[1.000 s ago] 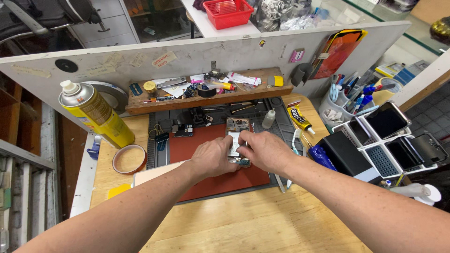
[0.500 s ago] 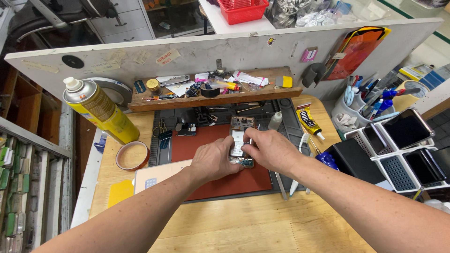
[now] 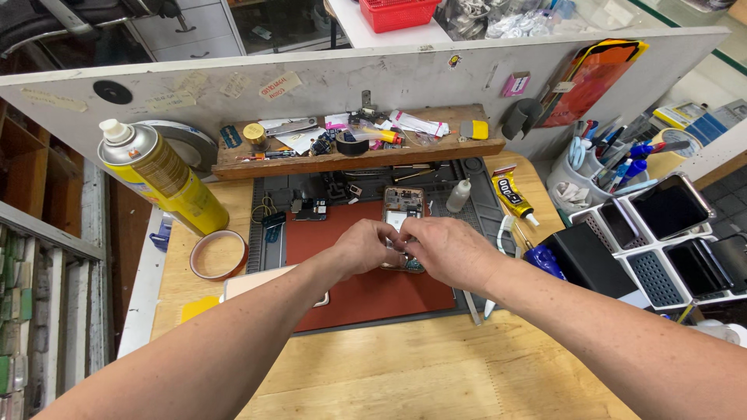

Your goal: The person cleans a small circuit board with a wipe, then uses a toothbrush and spray to clean the interior of a disassembled smartphone. They remove a small component from the phone, clean it with the toothbrush and spray, and place it back into the phone.

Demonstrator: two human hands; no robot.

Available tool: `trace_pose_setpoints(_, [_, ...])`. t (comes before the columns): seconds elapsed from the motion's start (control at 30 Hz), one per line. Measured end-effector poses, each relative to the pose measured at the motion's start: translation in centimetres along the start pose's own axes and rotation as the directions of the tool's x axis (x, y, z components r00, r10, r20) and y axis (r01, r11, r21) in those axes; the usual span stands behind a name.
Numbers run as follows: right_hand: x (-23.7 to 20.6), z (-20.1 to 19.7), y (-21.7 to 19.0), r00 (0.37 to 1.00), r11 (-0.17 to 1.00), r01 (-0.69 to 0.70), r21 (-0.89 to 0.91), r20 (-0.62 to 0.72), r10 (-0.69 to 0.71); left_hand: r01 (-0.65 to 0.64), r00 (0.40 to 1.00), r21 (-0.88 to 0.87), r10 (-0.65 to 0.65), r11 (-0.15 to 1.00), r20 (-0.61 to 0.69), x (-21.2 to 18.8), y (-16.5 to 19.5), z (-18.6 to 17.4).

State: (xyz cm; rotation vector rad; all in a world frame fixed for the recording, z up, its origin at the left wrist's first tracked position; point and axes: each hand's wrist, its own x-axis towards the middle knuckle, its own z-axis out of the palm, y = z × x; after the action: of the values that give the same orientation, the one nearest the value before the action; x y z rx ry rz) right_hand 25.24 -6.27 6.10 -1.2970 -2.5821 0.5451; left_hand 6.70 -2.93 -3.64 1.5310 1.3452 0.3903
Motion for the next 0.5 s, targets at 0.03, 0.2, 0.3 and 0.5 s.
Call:
trace_pose_setpoints(0.03, [0.0,0.0,-0.2,1.0,0.999,-0.016,0.037,0.008,0.016,0.022,1.0,-0.022,-0.022,1.0,0.014,0.2,-0.2,0.0])
trace_pose_setpoints(0.2, [-0.1,-0.7,-1.1,0.989,0.994,-0.1,-0.037,0.108,0.104,0.073,0.997,0.014,-0.073,0.997,0.005,0.3,-0.1,0.4])
trace_pose_setpoints(0.3, [0.2,-0.7,-1.4,0.956,0.959,-0.28,-0.045,0.076,0.282,0.032,0.999,0.006,-0.032,0.999,-0.009,-0.1,-0.1,0.6])
trace_pose_setpoints(0.5, [0.0,-0.1,-1.8,0.966,0.966,-0.257,-0.036,0.023,0.258,0.038,0.998,0.017,-0.037,0.999,-0.044,-0.7,0.3,0.7])
